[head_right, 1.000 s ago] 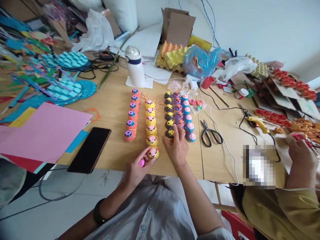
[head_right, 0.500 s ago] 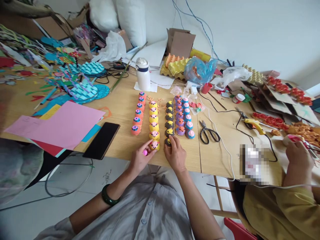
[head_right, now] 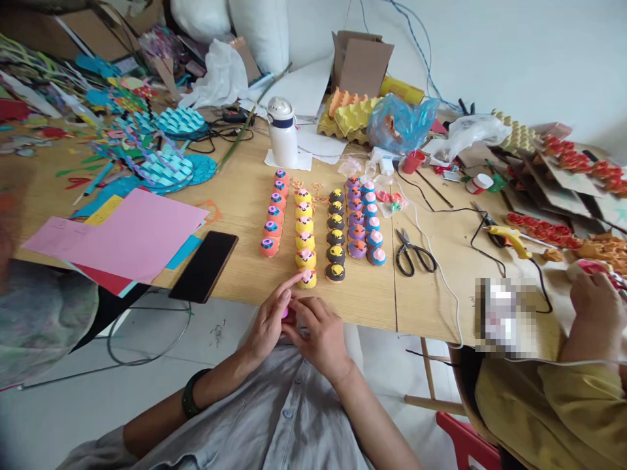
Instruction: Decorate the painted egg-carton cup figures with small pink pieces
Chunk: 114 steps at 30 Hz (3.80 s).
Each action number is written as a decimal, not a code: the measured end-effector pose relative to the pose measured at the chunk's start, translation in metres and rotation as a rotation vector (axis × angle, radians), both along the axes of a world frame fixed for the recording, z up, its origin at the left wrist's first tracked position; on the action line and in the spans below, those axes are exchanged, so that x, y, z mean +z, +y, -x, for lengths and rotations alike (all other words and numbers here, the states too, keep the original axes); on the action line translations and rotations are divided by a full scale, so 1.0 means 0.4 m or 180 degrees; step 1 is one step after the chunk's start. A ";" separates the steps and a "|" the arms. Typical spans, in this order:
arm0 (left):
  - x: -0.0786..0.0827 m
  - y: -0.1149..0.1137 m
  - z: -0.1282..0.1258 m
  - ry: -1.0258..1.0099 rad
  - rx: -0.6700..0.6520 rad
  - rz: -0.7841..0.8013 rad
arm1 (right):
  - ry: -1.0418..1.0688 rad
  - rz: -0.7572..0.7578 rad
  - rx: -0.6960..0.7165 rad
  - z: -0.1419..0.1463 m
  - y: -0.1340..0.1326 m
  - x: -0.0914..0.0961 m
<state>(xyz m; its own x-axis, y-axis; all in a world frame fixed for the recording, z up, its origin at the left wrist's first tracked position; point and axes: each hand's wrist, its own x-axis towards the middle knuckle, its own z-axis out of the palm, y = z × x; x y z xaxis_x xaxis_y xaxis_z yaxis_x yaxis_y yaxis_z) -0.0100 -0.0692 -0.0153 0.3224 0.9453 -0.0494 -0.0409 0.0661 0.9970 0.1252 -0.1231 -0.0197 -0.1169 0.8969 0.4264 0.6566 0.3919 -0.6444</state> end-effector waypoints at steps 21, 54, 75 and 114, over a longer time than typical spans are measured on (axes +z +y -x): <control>0.007 0.031 0.007 -0.0199 -0.0711 0.1256 | 0.1736 0.1067 -0.0826 -0.022 0.000 -0.005; 0.007 0.041 -0.013 -0.0309 -0.0639 0.1296 | 0.3038 0.1597 -0.0472 -0.042 0.018 -0.002; -0.017 0.029 0.000 0.0032 -0.0772 0.1139 | 0.1068 0.0801 -0.1063 -0.069 0.021 -0.022; 0.000 0.027 -0.022 0.0327 -0.0404 -0.0059 | 0.3435 0.2280 -0.0864 -0.029 0.038 0.009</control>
